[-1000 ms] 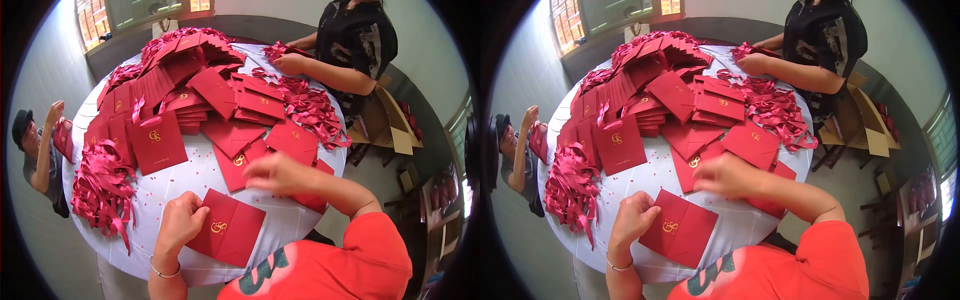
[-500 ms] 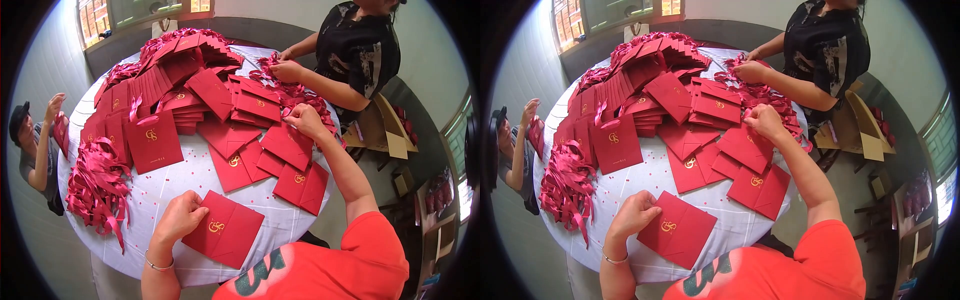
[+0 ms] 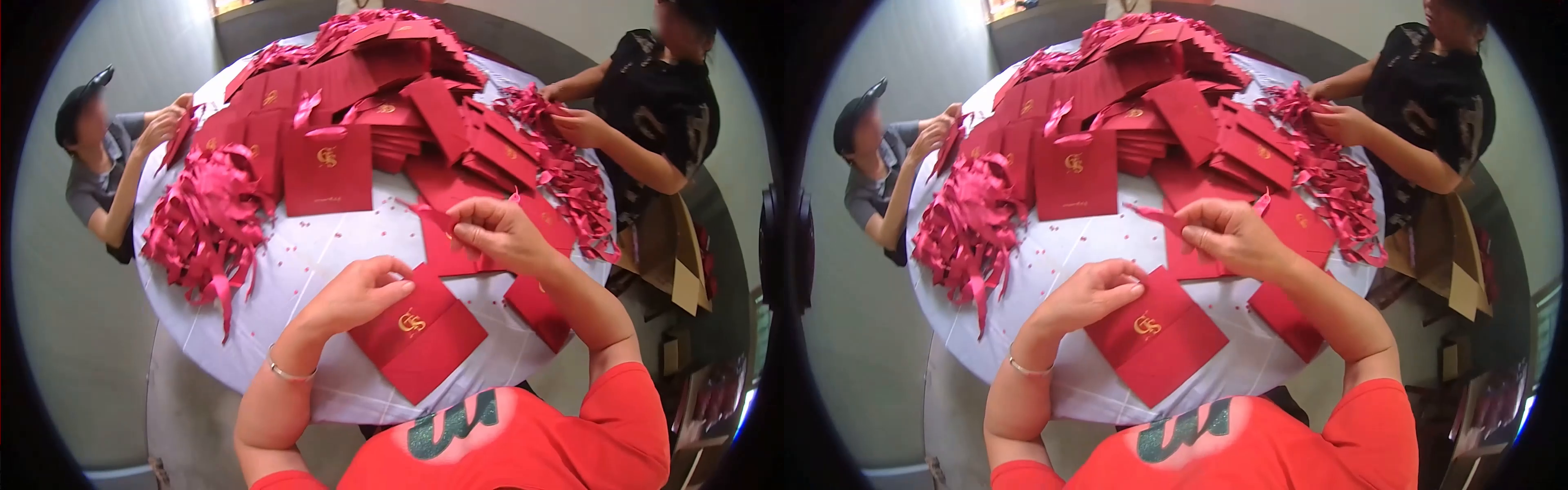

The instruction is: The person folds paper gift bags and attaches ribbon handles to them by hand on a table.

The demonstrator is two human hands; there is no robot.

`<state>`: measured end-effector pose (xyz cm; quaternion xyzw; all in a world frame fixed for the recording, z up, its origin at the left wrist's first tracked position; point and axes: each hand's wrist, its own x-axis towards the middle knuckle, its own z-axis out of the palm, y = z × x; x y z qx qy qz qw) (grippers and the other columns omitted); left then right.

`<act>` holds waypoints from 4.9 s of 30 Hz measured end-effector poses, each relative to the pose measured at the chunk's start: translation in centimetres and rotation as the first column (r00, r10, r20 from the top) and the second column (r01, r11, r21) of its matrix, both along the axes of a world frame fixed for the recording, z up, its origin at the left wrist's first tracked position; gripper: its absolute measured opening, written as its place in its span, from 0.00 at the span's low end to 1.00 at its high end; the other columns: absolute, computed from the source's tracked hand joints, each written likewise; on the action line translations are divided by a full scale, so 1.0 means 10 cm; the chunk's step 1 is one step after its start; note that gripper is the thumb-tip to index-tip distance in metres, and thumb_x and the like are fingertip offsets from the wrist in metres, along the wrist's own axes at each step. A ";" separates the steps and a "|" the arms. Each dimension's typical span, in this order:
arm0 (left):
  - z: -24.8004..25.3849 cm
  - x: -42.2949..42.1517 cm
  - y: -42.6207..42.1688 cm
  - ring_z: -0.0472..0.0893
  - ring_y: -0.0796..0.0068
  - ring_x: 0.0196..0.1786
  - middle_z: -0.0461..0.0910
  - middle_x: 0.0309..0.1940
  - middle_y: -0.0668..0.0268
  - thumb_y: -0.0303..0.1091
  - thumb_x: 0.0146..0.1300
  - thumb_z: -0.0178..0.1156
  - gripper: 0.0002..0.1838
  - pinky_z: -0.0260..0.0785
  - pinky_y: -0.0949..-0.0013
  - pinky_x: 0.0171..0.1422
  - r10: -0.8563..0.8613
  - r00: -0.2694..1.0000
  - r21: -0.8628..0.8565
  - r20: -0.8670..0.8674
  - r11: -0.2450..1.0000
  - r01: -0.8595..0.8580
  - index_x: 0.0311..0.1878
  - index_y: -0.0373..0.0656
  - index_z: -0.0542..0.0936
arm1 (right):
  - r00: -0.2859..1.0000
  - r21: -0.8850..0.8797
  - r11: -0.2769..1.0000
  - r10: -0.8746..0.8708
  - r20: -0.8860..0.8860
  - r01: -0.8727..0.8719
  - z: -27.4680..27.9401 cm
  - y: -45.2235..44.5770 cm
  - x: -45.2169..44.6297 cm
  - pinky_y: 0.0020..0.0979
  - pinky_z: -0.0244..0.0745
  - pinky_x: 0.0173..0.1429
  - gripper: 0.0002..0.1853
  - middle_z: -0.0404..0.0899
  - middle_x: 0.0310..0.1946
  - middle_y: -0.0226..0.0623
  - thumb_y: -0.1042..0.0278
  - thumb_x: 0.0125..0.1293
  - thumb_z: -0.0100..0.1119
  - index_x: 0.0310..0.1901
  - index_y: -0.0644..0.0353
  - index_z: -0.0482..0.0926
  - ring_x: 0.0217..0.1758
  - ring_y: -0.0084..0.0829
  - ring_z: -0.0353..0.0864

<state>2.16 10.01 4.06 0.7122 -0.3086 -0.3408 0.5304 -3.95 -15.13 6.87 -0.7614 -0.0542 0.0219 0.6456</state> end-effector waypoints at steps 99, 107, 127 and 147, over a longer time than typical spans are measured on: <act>-0.09 -0.04 -0.08 0.79 0.82 0.43 0.81 0.41 0.66 0.16 0.55 0.55 0.13 0.72 0.77 0.49 -0.293 0.748 -0.247 -0.595 0.953 0.178 0.45 0.33 0.76 | 0.938 -0.249 0.968 0.106 0.329 -0.022 -0.32 0.27 -0.39 0.27 0.77 0.47 0.07 0.82 0.39 0.37 0.77 0.56 0.69 0.37 0.61 0.82 0.44 0.29 0.81; -0.02 -0.10 -0.11 0.78 0.87 0.37 0.82 0.35 0.69 0.24 0.63 0.60 0.07 0.71 0.82 0.42 -0.135 0.854 -0.074 -0.502 0.991 0.113 0.44 0.35 0.77 | 0.813 -0.473 0.860 0.132 0.567 0.190 -0.10 0.33 -0.47 0.29 0.75 0.38 0.10 0.80 0.37 0.39 0.79 0.52 0.70 0.36 0.61 0.81 0.38 0.33 0.82; 0.02 -0.21 -0.15 0.75 0.89 0.32 0.80 0.30 0.72 0.21 0.64 0.55 0.07 0.68 0.82 0.36 -0.039 0.941 -0.015 -0.335 0.999 0.036 0.44 0.31 0.77 | 0.877 -0.718 0.680 0.242 0.414 0.152 -0.05 0.51 -0.54 0.33 0.74 0.28 0.09 0.77 0.29 0.36 0.78 0.51 0.66 0.35 0.60 0.79 0.29 0.36 0.80; 0.02 -0.27 -0.12 0.77 0.84 0.36 0.81 0.30 0.63 0.19 0.61 0.53 0.10 0.71 0.76 0.40 -0.065 0.992 0.005 0.112 0.998 0.065 0.46 0.29 0.75 | 0.973 -0.465 0.872 0.215 0.085 -0.152 0.02 0.48 -0.26 0.26 0.73 0.34 0.05 0.79 0.28 0.32 0.75 0.55 0.68 0.31 0.61 0.80 0.33 0.24 0.78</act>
